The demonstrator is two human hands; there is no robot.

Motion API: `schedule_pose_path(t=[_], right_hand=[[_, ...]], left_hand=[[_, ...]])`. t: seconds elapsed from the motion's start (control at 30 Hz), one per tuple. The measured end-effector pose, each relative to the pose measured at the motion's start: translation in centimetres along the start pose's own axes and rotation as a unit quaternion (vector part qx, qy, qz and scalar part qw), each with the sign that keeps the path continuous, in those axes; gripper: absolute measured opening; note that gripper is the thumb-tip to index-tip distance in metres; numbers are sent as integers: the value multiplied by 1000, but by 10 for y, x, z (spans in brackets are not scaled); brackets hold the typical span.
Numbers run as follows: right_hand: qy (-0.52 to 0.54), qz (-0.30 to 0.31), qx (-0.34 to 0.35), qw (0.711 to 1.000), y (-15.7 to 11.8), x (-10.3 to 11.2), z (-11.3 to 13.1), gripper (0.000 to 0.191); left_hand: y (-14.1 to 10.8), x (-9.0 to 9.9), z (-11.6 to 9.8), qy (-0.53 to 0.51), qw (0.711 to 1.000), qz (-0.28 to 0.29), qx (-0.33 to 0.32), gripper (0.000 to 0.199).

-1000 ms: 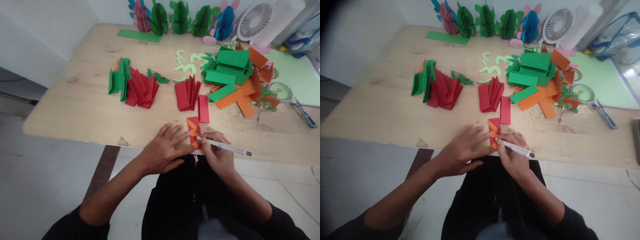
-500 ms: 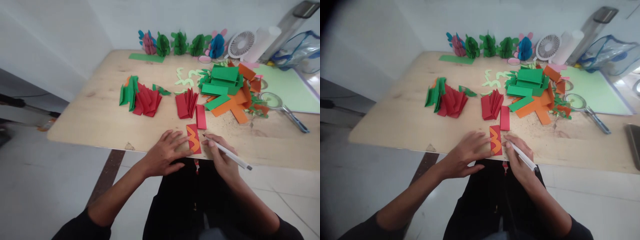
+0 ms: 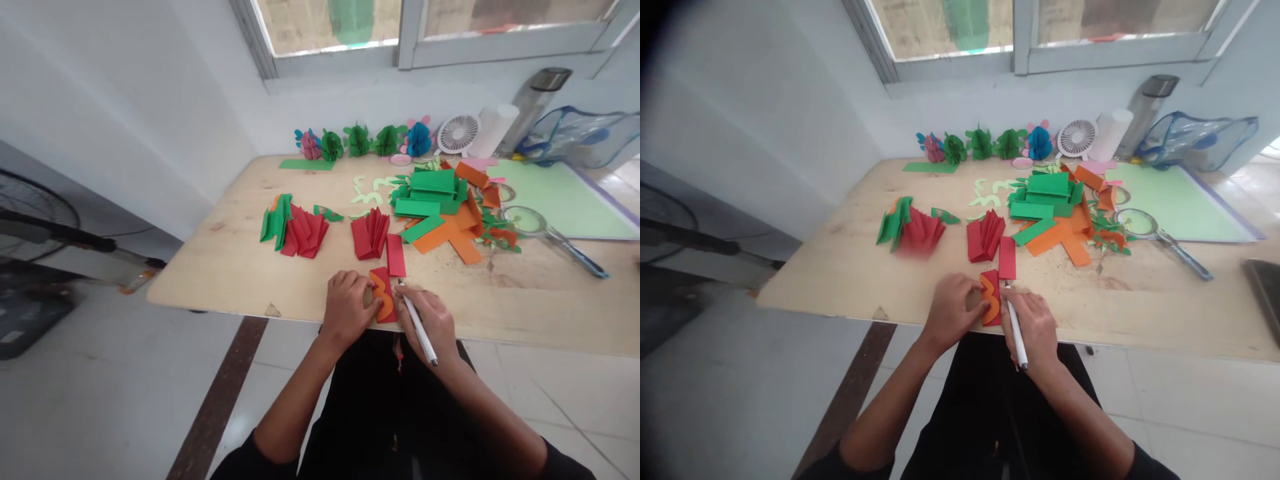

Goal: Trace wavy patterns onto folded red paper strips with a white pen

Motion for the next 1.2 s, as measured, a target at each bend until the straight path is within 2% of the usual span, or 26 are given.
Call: schedule_pose_path(t=[0.13, 0.33, 0.53, 0.93, 1.2], right_hand=[[-5, -2, 20, 1000, -1, -2, 0, 23], [-6, -2, 34, 999, -3, -3, -2, 23], [-4, 7, 25, 1000, -6, -4, -4, 24], [-6, -14, 16, 1000, -8, -6, -7, 23], [-16, -10, 13, 1000, -6, -3, -5, 23]], left_hand=[[0, -3, -7, 21, 998, 16, 55, 18], [0, -6, -9, 23, 996, 3, 86, 14], [0, -10, -6, 9, 995, -20, 94, 17], [-13, -18, -5, -31, 991, -94, 93, 14], [-17, -17, -7, -51, 988, -112, 97, 14]])
Point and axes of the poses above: each hand's wrist, its own y-axis towards the middle knuckle, its own x-axis out of the back of the hand, z = x × y, the point moved 4 cm from there along y, towards the middle knuckle, and after that the axes turned 5 degrees about x, right-handed, at the moved point
